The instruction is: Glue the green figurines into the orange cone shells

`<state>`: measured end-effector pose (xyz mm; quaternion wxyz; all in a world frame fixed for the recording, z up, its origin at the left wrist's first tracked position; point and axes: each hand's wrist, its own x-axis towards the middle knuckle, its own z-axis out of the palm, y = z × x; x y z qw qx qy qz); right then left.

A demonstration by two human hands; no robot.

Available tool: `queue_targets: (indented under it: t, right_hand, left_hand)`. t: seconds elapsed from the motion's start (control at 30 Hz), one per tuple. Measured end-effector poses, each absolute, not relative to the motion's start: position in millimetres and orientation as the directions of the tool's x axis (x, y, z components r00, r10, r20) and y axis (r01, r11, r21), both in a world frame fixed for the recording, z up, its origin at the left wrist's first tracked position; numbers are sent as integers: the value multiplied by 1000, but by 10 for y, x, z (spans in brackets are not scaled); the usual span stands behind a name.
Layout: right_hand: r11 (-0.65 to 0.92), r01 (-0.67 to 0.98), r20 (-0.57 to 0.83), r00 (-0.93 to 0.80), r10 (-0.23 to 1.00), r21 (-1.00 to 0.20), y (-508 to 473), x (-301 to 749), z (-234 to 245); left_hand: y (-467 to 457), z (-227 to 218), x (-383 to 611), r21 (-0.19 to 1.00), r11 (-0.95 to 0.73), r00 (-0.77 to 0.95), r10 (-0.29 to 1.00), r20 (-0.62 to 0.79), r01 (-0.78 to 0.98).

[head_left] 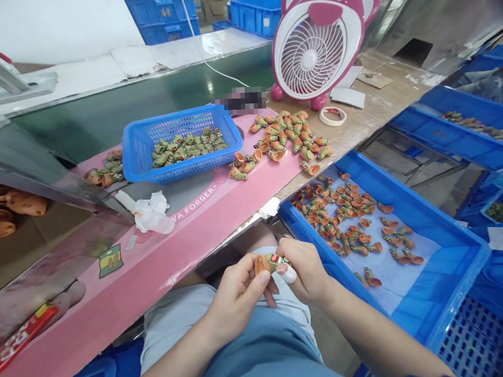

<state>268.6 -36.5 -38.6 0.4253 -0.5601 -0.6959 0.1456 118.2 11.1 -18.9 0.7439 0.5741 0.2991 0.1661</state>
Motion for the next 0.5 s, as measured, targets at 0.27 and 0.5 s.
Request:
queue_targets:
  t: [0.27, 0.5]
  right_hand:
    - [270, 494, 355, 85, 931, -827, -370, 2691, -425]
    - [257, 760, 357, -35, 933, -597, -330, 2741, -428]
  left_hand:
    - [89, -282, 1235, 871, 492, 751, 575, -324, 0]
    - [104, -387, 1265, 800, 598, 737, 519, -433, 48]
